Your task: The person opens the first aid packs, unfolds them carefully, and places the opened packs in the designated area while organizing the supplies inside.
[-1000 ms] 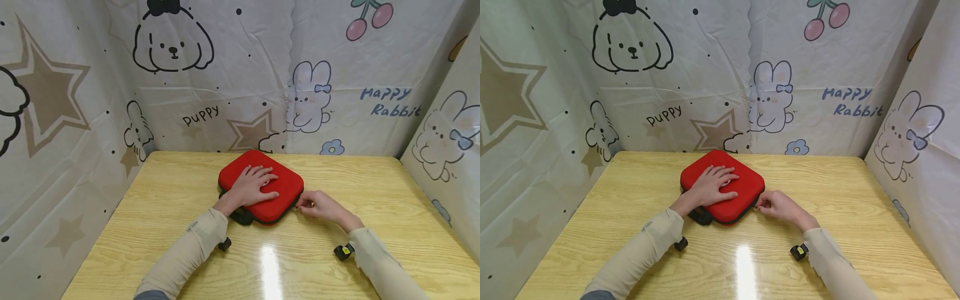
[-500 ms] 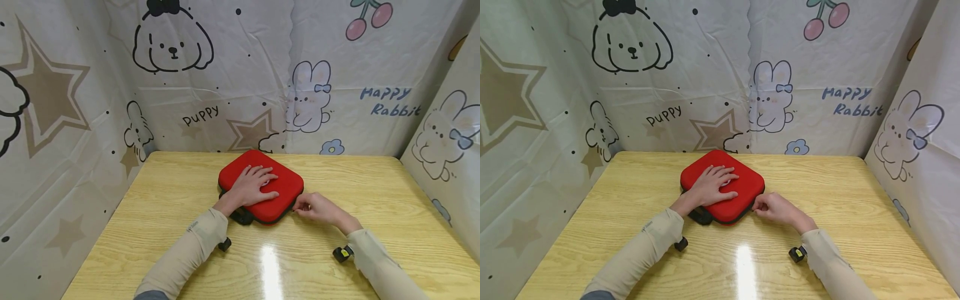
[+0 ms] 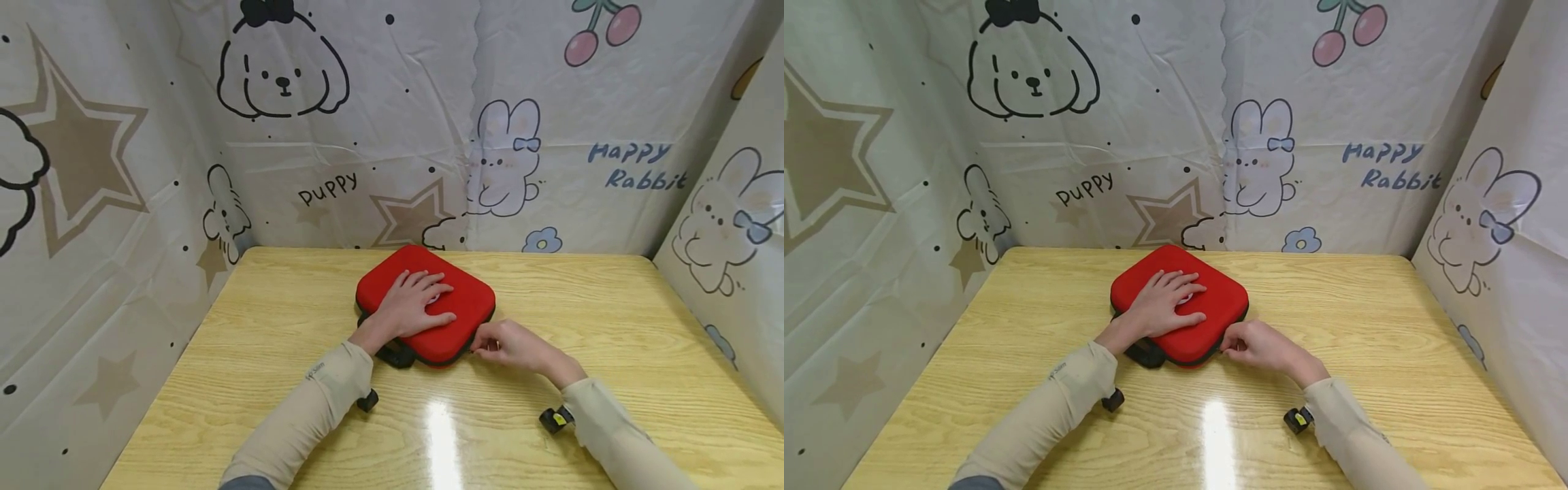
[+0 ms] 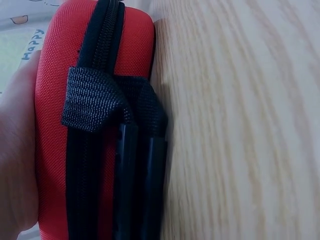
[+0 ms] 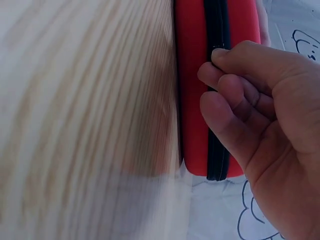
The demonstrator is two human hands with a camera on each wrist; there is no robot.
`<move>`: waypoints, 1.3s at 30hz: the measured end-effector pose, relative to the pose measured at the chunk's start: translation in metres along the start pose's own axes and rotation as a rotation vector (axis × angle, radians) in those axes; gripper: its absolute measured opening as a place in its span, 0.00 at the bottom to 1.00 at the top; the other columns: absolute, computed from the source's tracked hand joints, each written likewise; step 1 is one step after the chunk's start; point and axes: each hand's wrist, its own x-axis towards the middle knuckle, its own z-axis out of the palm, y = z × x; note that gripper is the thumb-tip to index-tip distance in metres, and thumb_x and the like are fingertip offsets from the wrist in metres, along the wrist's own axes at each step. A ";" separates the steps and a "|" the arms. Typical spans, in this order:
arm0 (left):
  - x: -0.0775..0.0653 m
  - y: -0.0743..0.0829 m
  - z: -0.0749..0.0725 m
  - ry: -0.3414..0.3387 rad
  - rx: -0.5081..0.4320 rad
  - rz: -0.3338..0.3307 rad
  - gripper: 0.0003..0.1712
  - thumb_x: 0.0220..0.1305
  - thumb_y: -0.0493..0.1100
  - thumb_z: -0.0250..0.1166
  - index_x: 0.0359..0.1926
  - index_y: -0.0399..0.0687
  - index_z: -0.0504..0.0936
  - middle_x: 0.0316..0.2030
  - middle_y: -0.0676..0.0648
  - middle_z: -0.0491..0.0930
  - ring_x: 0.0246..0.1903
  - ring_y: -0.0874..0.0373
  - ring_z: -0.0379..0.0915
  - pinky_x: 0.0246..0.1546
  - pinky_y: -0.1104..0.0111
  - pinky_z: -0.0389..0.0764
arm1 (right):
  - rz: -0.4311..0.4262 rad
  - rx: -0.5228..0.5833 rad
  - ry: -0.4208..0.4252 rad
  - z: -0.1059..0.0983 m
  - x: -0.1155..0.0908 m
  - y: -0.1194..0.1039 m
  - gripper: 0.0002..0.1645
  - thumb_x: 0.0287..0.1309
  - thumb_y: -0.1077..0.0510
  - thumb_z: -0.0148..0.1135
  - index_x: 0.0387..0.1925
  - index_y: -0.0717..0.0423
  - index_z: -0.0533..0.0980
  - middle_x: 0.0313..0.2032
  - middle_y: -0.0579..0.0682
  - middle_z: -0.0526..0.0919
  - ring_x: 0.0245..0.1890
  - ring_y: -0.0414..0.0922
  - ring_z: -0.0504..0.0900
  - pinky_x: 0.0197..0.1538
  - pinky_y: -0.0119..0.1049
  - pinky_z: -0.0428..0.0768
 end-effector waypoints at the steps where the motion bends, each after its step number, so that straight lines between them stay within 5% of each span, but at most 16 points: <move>1: 0.000 0.000 0.000 0.003 0.000 -0.004 0.38 0.64 0.77 0.47 0.70 0.71 0.67 0.75 0.57 0.58 0.75 0.52 0.50 0.76 0.49 0.46 | -0.004 -0.004 -0.002 0.000 0.000 -0.001 0.04 0.58 0.63 0.69 0.34 0.51 0.83 0.30 0.37 0.82 0.27 0.29 0.73 0.32 0.26 0.77; 21: 0.008 0.017 0.003 0.017 0.005 -0.212 0.39 0.63 0.76 0.49 0.71 0.69 0.67 0.75 0.56 0.59 0.74 0.51 0.50 0.75 0.45 0.45 | 0.007 0.000 -0.025 0.001 0.002 -0.004 0.03 0.58 0.63 0.69 0.34 0.51 0.83 0.29 0.38 0.83 0.26 0.29 0.73 0.32 0.27 0.78; 33: 0.010 0.021 0.005 0.030 0.033 -0.246 0.39 0.64 0.75 0.49 0.71 0.68 0.67 0.75 0.55 0.59 0.74 0.50 0.51 0.74 0.43 0.46 | 0.050 -0.009 -0.030 0.001 0.001 -0.005 0.02 0.58 0.62 0.69 0.33 0.53 0.83 0.29 0.38 0.82 0.26 0.29 0.73 0.32 0.26 0.78; 39: 0.014 0.026 0.005 0.037 0.039 -0.251 0.38 0.64 0.75 0.48 0.70 0.68 0.67 0.74 0.55 0.59 0.74 0.50 0.52 0.74 0.42 0.47 | -0.001 -0.057 -0.014 0.003 0.001 -0.014 0.02 0.57 0.63 0.69 0.31 0.54 0.83 0.28 0.38 0.82 0.27 0.29 0.72 0.32 0.26 0.77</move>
